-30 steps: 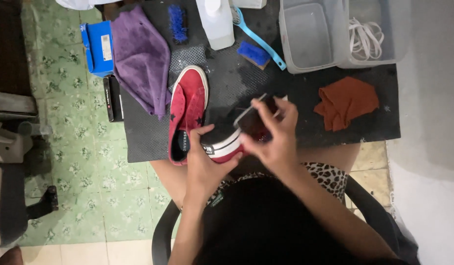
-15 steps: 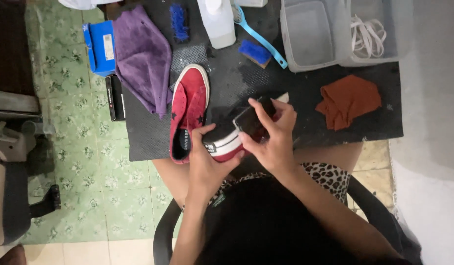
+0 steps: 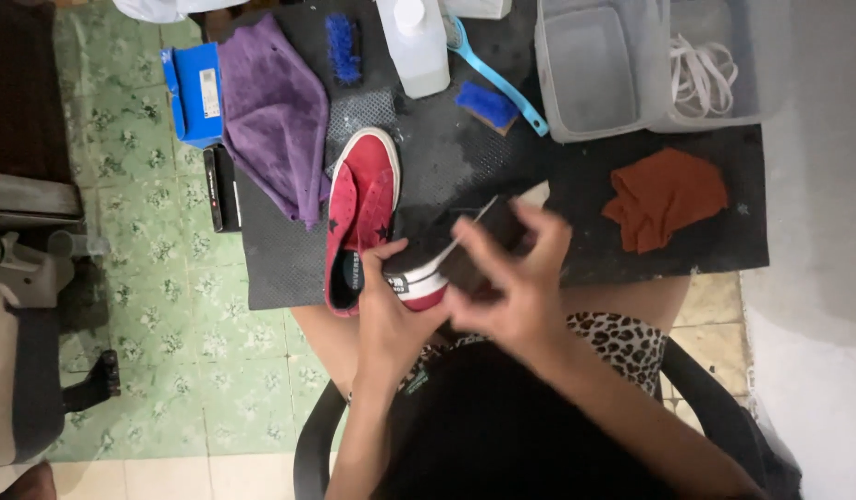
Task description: Scrubbing the rubber sole and sides of a red sneaker with a brush and cleaning solution.
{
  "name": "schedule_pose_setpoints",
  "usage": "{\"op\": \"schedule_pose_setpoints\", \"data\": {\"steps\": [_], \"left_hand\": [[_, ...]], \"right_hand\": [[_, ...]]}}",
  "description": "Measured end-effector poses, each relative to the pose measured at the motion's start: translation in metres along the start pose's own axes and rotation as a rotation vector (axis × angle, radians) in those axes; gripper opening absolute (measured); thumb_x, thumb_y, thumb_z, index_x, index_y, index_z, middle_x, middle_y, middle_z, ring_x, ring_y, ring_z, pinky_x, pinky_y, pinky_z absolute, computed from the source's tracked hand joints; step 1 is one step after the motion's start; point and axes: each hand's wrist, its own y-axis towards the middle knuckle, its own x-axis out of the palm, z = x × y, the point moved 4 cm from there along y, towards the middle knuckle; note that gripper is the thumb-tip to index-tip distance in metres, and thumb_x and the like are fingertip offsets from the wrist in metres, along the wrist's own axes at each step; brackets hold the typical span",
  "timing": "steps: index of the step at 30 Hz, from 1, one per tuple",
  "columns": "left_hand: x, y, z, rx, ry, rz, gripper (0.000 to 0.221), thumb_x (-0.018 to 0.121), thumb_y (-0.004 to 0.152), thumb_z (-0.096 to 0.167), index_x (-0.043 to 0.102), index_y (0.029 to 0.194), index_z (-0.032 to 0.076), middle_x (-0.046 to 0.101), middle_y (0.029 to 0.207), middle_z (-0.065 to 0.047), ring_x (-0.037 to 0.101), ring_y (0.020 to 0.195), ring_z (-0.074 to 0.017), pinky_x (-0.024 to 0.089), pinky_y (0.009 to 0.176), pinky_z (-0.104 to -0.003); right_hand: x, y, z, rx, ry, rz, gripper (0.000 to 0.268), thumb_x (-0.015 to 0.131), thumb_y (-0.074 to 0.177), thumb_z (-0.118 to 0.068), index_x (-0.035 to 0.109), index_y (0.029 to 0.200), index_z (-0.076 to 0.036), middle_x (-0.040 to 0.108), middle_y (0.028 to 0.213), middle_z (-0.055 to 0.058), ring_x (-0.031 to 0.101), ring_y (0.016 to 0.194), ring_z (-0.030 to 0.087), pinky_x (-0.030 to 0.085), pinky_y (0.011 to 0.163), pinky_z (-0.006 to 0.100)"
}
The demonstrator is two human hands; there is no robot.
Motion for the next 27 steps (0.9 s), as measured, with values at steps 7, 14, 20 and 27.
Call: {"op": "schedule_pose_setpoints", "data": {"steps": [7, 14, 20, 27], "left_hand": [[-0.002, 0.005, 0.002, 0.027, -0.024, 0.01, 0.089, 0.092, 0.052, 0.008, 0.055, 0.133, 0.013, 0.07, 0.12, -0.032, 0.064, 0.12, -0.052, 0.049, 0.103, -0.056], [-0.004, 0.002, -0.001, 0.021, -0.027, -0.001, 0.089, 0.097, 0.055, 0.019, 0.054, 0.132, 0.013, 0.069, 0.121, -0.03, 0.065, 0.119, -0.05, 0.05, 0.102, -0.052], [0.0, 0.002, -0.001, 0.04, -0.001, -0.014, 0.089, 0.098, 0.057, 0.02, 0.053, 0.133, 0.012, 0.068, 0.123, -0.031, 0.064, 0.12, -0.0524, 0.049, 0.104, -0.055], [-0.008, 0.003, 0.0, 0.036, 0.029, -0.024, 0.09, 0.099, 0.055, 0.022, 0.054, 0.132, 0.013, 0.067, 0.127, -0.032, 0.06, 0.126, -0.051, 0.047, 0.108, -0.054]], "right_hand": [[0.0, 0.004, 0.002, 0.044, -0.009, -0.029, 0.079, 0.092, 0.057, -0.044, 0.071, 0.132, -0.029, 0.042, 0.134, 0.02, 0.045, 0.119, 0.044, 0.041, 0.104, 0.045], [0.005, 0.006, 0.024, 0.033, -0.03, 0.015, 0.078, 0.091, 0.062, -0.046, 0.07, 0.135, -0.031, 0.045, 0.126, 0.018, 0.047, 0.111, 0.039, 0.041, 0.099, 0.042], [0.005, -0.001, 0.037, 0.122, -0.072, -0.054, 0.07, 0.086, 0.068, -0.052, 0.07, 0.133, -0.034, 0.048, 0.124, 0.019, 0.05, 0.109, 0.043, 0.041, 0.094, 0.047], [-0.015, 0.002, 0.063, 0.125, -0.126, -0.035, 0.07, 0.085, 0.071, -0.057, 0.068, 0.134, -0.032, 0.048, 0.121, 0.017, 0.048, 0.106, 0.037, 0.04, 0.092, 0.048]]}}
